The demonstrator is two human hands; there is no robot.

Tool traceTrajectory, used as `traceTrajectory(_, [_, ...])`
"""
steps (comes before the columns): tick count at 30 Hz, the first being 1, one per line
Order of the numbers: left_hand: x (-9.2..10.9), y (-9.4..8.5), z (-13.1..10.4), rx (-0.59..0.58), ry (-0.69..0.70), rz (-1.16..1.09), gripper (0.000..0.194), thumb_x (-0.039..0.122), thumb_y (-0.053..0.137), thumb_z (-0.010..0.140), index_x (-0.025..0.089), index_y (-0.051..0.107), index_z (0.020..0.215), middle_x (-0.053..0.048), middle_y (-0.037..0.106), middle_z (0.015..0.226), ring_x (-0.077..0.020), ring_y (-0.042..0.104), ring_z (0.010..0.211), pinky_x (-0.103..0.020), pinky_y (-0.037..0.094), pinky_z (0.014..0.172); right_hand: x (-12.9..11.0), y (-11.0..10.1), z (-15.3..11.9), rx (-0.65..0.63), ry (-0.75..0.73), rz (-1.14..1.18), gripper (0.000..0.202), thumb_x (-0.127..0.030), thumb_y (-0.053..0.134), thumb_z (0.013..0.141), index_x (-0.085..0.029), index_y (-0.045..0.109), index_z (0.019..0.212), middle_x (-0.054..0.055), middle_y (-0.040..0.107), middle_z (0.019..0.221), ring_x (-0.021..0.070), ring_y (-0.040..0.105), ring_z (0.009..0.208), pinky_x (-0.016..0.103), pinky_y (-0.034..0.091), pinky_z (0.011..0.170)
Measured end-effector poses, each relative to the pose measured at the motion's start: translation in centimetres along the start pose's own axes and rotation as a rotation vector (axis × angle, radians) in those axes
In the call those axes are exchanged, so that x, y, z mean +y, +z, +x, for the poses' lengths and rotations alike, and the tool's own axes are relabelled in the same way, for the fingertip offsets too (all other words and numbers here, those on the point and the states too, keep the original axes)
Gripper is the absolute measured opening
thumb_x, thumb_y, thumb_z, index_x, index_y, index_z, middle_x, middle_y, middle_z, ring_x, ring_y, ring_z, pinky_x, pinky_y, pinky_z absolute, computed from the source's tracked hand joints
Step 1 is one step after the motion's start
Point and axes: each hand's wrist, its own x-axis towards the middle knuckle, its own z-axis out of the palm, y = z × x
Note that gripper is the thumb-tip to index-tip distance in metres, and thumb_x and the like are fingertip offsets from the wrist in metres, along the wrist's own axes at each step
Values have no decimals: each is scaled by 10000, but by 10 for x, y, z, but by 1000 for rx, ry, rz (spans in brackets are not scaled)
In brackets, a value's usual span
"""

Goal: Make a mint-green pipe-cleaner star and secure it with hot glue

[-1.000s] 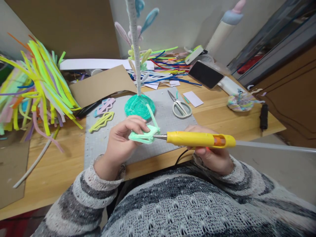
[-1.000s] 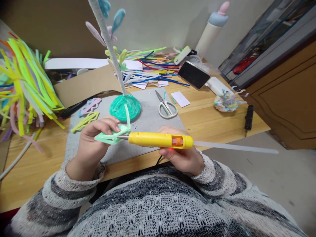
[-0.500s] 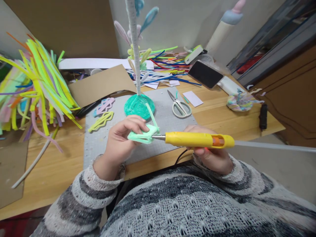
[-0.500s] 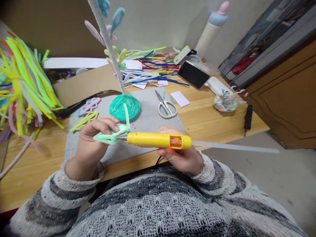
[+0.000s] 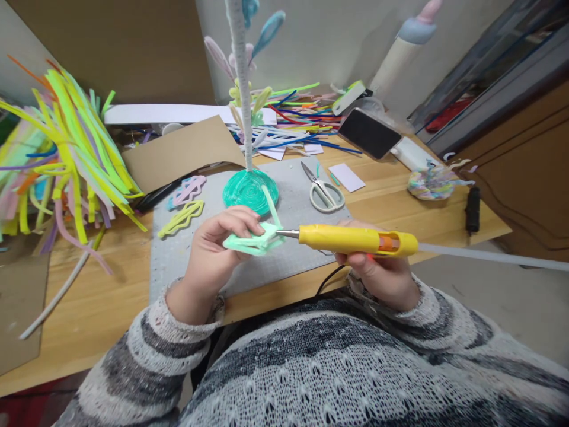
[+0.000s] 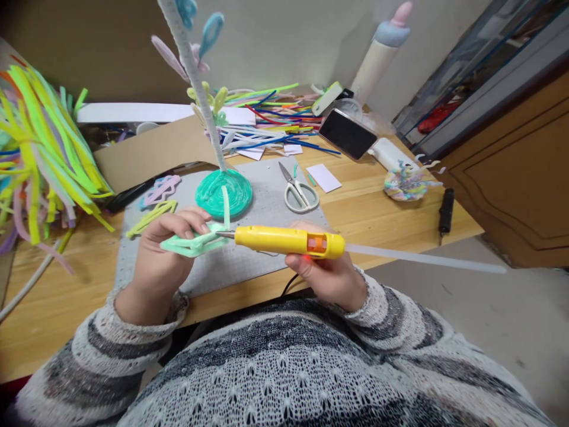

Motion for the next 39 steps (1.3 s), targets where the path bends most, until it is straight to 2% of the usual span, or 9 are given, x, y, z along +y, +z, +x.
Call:
traceTrajectory(3, [-1,0,0,7,-17,-18,196,313,801,735,238,619,742,-15,703,789,-188,646,874,-388,539,848,-2,0,2,20,-14,43,178,-374,588,919,-219,645,854,27,585,765,184,562,735,364,469,667])
traceTrajectory(7, [0,1,1,7,-7,-53,171,260,793,746,238,624,754,-7,704,799,-174,641,876,-367,529,853,-9,0,8,-40,-31,22,199,-395,598,907,-213,666,863,70,640,877,232,604,896,432,499,799])
traceTrajectory(10, [1,2,2,-1,-17,-42,164,236,786,751,234,622,754,-8,704,799,-173,640,865,-366,530,839,-11,1,9,-29,-11,13,219,-410,600,901,-205,661,853,91,652,909,252,611,939,468,512,833])
traceTrajectory(15, [2,2,3,4,-45,-23,200,257,801,734,221,604,730,-10,700,787,-176,648,858,-371,530,834,-5,5,5,4,34,52,227,-416,617,895,-197,645,843,44,600,770,193,596,757,378,529,685])
traceTrajectory(20, [2,2,2,17,-63,-20,210,281,802,735,220,602,730,-7,694,780,-175,650,850,-372,528,835,3,9,-3,157,180,144,259,-450,681,847,-210,655,941,33,626,819,135,572,628,281,497,508])
traceTrajectory(23, [2,3,2,23,-59,-31,205,274,797,742,221,599,734,-4,688,777,-171,649,844,-370,530,836,3,10,-3,193,218,179,265,-459,720,812,-225,672,926,15,635,752,124,571,577,245,477,445])
traceTrajectory(32, [1,3,4,42,-66,-32,259,320,814,721,220,575,719,7,675,759,-164,654,827,-362,546,822,2,8,1,200,286,177,318,-509,726,786,-201,650,787,-3,582,618,116,536,516,240,453,407])
traceTrajectory(39, [1,4,5,54,-97,-146,267,349,814,722,218,581,723,18,664,743,-138,647,814,-303,545,807,-7,11,6,266,307,304,324,-510,760,752,-210,660,821,2,634,659,114,575,532,229,461,409])
